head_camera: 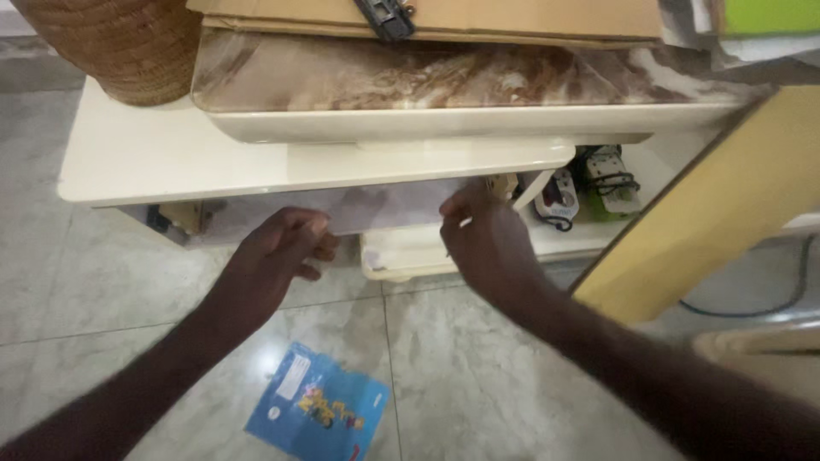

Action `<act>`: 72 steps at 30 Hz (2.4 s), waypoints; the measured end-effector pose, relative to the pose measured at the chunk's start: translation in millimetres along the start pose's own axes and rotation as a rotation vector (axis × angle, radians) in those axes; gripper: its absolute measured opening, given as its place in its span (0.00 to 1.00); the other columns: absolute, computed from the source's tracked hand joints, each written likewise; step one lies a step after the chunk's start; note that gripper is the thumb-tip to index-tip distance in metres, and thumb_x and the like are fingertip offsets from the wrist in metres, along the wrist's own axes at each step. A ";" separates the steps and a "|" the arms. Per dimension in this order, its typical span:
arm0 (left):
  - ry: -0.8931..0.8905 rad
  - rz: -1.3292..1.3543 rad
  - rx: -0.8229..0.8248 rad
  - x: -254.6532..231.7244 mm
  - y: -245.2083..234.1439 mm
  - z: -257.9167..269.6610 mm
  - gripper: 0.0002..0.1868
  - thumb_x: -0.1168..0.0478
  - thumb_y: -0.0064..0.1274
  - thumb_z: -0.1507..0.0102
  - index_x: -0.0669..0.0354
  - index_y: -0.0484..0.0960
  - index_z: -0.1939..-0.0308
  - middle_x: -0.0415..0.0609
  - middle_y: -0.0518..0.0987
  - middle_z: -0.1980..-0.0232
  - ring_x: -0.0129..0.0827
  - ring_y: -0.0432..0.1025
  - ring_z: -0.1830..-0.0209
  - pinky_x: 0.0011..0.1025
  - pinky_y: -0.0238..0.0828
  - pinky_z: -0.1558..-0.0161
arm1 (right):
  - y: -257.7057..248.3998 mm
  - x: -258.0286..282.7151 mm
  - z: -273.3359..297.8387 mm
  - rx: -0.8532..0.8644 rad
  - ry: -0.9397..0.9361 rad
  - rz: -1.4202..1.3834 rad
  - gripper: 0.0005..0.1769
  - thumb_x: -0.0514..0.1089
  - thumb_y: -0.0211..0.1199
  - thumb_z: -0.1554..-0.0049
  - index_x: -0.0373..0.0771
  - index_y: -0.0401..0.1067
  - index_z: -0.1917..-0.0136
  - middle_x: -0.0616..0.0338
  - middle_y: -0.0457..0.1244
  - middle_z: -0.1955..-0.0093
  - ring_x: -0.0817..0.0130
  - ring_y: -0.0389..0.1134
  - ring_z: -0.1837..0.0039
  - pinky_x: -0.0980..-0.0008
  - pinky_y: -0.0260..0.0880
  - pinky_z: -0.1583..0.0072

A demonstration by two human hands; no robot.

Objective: The person assembles a wooden drawer unit by inserting a wooden panel into a cabinet frame, handling a small white container, and attaching a metal drawer slide. The person then inserts the drawer frame into the cabinet and adjusts its position.

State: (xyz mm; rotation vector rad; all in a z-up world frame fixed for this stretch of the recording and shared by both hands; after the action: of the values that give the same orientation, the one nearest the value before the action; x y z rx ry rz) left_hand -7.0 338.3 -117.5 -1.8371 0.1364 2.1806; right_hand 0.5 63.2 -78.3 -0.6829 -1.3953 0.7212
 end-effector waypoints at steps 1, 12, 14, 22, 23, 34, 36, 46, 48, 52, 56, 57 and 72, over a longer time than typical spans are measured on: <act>-0.004 -0.018 -0.022 7.2 -2.7 3.3 0.21 0.49 0.41 0.30 0.61 0.76 0.45 0.50 0.83 0.51 0.35 0.78 0.50 0.35 0.77 0.51 | 4.9 -2.0 3.4 -0.041 -0.061 -0.003 0.09 0.38 0.57 0.43 0.35 0.72 0.49 0.52 0.71 0.50 0.57 0.76 0.54 0.61 0.77 0.50; 0.167 -0.522 -0.237 56.7 -41.2 12.3 0.23 0.49 0.47 0.32 0.65 0.74 0.44 0.57 0.80 0.46 0.42 0.77 0.46 0.40 0.76 0.48 | 65.0 -18.2 -14.3 -0.122 -0.080 -0.003 0.17 0.38 0.61 0.48 0.35 0.72 0.44 0.49 0.68 0.45 0.52 0.72 0.47 0.56 0.72 0.44; 0.197 -0.636 -0.226 62.2 -44.0 7.4 0.24 0.49 0.49 0.33 0.65 0.73 0.43 0.61 0.78 0.44 0.48 0.75 0.45 0.43 0.74 0.48 | 75.2 -19.7 -20.2 -0.174 -0.197 0.083 0.20 0.37 0.63 0.49 0.33 0.71 0.42 0.43 0.67 0.44 0.46 0.69 0.43 0.53 0.69 0.41; 0.328 -0.810 -0.135 80.3 -45.6 -7.5 0.24 0.49 0.50 0.31 0.68 0.72 0.42 0.67 0.76 0.43 0.58 0.72 0.42 0.47 0.69 0.39 | 104.2 -30.7 -25.9 -0.086 -0.327 0.267 0.28 0.39 0.64 0.49 0.32 0.66 0.36 0.38 0.64 0.40 0.41 0.64 0.39 0.47 0.67 0.37; 0.309 -0.809 -0.126 81.8 -44.3 -9.0 0.25 0.49 0.50 0.31 0.68 0.72 0.41 0.67 0.76 0.43 0.59 0.72 0.42 0.47 0.69 0.40 | 107.1 -32.2 -26.1 -0.026 -0.269 0.270 0.28 0.39 0.64 0.49 0.32 0.66 0.35 0.38 0.64 0.40 0.42 0.64 0.39 0.47 0.67 0.37; 0.316 -0.867 -0.141 73.1 -40.3 -24.4 0.28 0.50 0.51 0.33 0.72 0.71 0.40 0.69 0.74 0.41 0.60 0.70 0.41 0.48 0.68 0.42 | 99.5 -43.0 -44.5 -0.070 -0.375 0.353 0.29 0.38 0.62 0.53 0.32 0.68 0.37 0.38 0.64 0.38 0.38 0.64 0.40 0.46 0.68 0.39; 0.336 -0.958 -0.163 76.3 -38.2 -24.9 0.27 0.51 0.52 0.33 0.72 0.73 0.41 0.67 0.76 0.43 0.59 0.71 0.42 0.48 0.69 0.41 | 98.7 -48.3 -48.0 -0.001 -0.341 0.387 0.30 0.39 0.62 0.53 0.32 0.67 0.37 0.38 0.64 0.39 0.38 0.64 0.41 0.45 0.68 0.40; 0.277 -1.044 -0.206 85.0 -51.8 -36.3 0.20 0.54 0.55 0.35 0.65 0.78 0.47 0.62 0.82 0.55 0.56 0.75 0.50 0.47 0.73 0.45 | 75.1 -59.6 -36.6 -0.174 -0.266 0.251 0.23 0.40 0.60 0.46 0.29 0.67 0.38 0.38 0.69 0.51 0.42 0.70 0.49 0.48 0.73 0.48; 0.262 -0.979 -0.287 88.4 -61.2 -30.9 0.19 0.54 0.55 0.35 0.67 0.78 0.49 0.61 0.83 0.57 0.54 0.77 0.53 0.47 0.74 0.48 | 67.2 -69.4 -41.0 -0.199 0.096 0.344 0.21 0.39 0.53 0.33 0.27 0.62 0.30 0.37 0.70 0.58 0.43 0.72 0.57 0.48 0.75 0.53; 0.308 -0.963 -0.430 82.4 -80.2 -28.7 0.19 0.55 0.55 0.34 0.71 0.78 0.51 0.64 0.82 0.59 0.56 0.77 0.57 0.48 0.75 0.54 | 41.0 -68.5 -41.8 -0.470 -0.055 0.248 0.31 0.39 0.61 0.42 0.21 0.57 0.31 0.36 0.68 0.61 0.41 0.71 0.62 0.48 0.74 0.60; 0.246 -0.993 -0.580 77.1 -99.8 -15.1 0.19 0.53 0.54 0.29 0.70 0.79 0.58 0.64 0.82 0.62 0.55 0.78 0.65 0.46 0.77 0.60 | 29.2 -68.4 -45.6 -0.455 0.002 0.405 0.31 0.49 0.63 0.40 0.20 0.58 0.37 0.33 0.68 0.59 0.37 0.71 0.59 0.42 0.73 0.55; 0.172 -0.977 -0.611 76.5 -104.0 -13.6 0.20 0.52 0.52 0.27 0.70 0.80 0.59 0.62 0.82 0.65 0.53 0.78 0.68 0.45 0.77 0.62 | 26.6 -70.3 -49.3 -0.446 0.036 0.465 0.32 0.51 0.63 0.39 0.20 0.60 0.38 0.33 0.68 0.59 0.35 0.71 0.58 0.41 0.72 0.54; 0.046 -1.509 -0.666 68.8 -133.2 -18.0 0.16 0.54 0.57 0.31 0.64 0.82 0.66 0.56 0.80 0.72 0.44 0.77 0.78 0.42 0.74 0.72 | 15.9 -91.5 -59.0 -0.450 0.000 0.365 0.19 0.50 0.57 0.36 0.29 0.68 0.43 0.36 0.68 0.62 0.35 0.71 0.56 0.39 0.69 0.51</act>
State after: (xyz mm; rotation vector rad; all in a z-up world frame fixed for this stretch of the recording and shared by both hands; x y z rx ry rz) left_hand 36.7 471.6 -173.3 -1.3105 -1.5506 1.0495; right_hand 55.0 0.7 -150.6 -1.3151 -1.4639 0.6911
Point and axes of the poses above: each hand's wrist, its own z-axis away from the middle knuckle, its own y-axis out of the palm, x = y × z, the point moved 2 cm from there along -z, towards the middle knuckle
